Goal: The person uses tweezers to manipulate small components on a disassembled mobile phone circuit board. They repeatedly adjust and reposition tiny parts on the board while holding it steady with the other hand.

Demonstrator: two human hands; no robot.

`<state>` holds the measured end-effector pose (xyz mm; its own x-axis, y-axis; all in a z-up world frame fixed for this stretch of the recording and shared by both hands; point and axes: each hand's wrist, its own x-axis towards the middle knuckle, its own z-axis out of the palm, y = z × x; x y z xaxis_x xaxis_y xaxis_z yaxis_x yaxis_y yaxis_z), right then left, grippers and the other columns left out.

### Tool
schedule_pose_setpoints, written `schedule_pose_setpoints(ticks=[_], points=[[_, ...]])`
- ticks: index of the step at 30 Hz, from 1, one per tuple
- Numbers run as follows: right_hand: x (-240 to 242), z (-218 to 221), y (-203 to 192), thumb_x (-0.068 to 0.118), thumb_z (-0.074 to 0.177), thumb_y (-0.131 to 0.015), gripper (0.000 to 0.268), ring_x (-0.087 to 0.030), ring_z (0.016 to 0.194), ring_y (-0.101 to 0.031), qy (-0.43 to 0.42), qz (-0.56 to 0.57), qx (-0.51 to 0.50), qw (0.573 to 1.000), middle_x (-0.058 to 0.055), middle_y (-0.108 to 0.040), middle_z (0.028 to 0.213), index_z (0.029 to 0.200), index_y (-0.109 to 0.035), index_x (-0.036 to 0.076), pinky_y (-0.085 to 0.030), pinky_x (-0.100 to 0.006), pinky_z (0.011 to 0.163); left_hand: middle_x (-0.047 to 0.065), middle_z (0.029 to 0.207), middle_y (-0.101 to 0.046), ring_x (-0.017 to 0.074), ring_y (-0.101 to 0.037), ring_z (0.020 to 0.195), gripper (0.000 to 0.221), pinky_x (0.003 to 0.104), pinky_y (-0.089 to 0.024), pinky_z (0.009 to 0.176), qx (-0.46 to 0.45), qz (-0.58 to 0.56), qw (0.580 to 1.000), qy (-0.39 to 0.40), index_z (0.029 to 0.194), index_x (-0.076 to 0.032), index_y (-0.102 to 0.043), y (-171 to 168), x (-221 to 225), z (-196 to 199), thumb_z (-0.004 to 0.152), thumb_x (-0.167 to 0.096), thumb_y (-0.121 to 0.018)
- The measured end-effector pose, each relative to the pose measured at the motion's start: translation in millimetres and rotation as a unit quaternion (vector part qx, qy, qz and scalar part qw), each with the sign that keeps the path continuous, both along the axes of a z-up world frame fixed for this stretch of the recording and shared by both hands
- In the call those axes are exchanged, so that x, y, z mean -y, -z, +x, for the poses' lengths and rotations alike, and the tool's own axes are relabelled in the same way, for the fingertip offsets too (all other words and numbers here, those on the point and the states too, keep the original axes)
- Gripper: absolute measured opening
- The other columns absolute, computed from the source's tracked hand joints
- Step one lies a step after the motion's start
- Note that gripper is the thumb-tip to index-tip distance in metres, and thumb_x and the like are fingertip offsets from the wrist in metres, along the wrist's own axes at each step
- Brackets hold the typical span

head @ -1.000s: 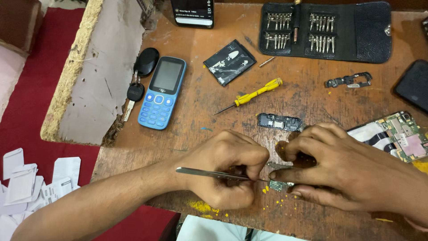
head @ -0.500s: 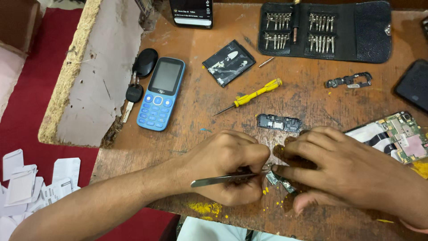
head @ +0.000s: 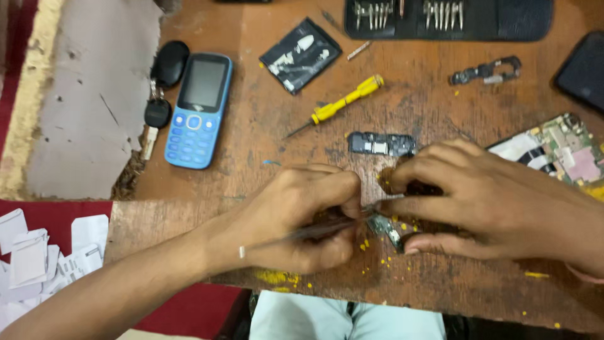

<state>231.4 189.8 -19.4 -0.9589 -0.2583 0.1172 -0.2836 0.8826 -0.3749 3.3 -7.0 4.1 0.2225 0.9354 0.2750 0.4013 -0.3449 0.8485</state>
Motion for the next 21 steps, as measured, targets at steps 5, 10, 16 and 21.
schedule_pose_setpoints(ticks=[5, 10, 16, 21], points=[[6, -2, -8, 0.059, 0.087, -0.065, 0.054, -0.025, 0.112, -0.058, 0.019, 0.024, 0.02, 0.999, -0.005, -0.061, 0.119, 0.127, -0.068, 0.023, -0.045, -0.046, 0.094, 0.011, 0.085, -0.065, 0.0302, -0.067, 0.084, 0.022, 0.04, -0.053, 0.082, -0.026, 0.006, 0.997, -0.073, 0.094, -0.005, -0.061, -5, 25, 21, 0.078, -0.006, -0.076], [11, -3, -12, 0.055, 0.087, -0.065, 0.05, -0.026, 0.11, -0.058, 0.013, 0.016, -0.018, 1.0, -0.006, -0.061, 0.119, 0.125, -0.068, 0.023, -0.043, -0.047, 0.093, 0.007, 0.083, -0.067, 0.0251, -0.068, 0.081, 0.019, 0.038, -0.052, 0.08, -0.035, 0.008, 0.988, -0.15, 0.09, -0.007, -0.064, -1, 44, 42, 0.077, -0.005, -0.078], [12, -5, -14, 0.059, 0.081, -0.068, 0.052, -0.026, 0.111, -0.057, 0.027, 0.028, 0.004, 0.999, -0.004, -0.062, 0.119, 0.121, -0.071, 0.025, -0.043, -0.047, 0.093, 0.007, 0.083, -0.066, 0.0253, -0.066, 0.08, 0.018, 0.038, -0.05, 0.081, -0.043, 0.012, 0.989, -0.143, 0.09, -0.007, -0.065, 4, 36, 40, 0.079, -0.008, -0.079], [11, -2, -11, 0.062, 0.082, -0.066, 0.055, -0.026, 0.112, -0.057, 0.031, 0.034, 0.013, 0.999, -0.005, -0.061, 0.12, 0.123, -0.072, 0.026, -0.043, -0.047, 0.093, 0.005, 0.081, -0.065, 0.0232, -0.066, 0.081, 0.016, 0.037, -0.049, 0.085, -0.045, -0.006, 0.991, -0.125, 0.09, -0.007, -0.066, 7, 31, 35, 0.081, -0.012, -0.079]])
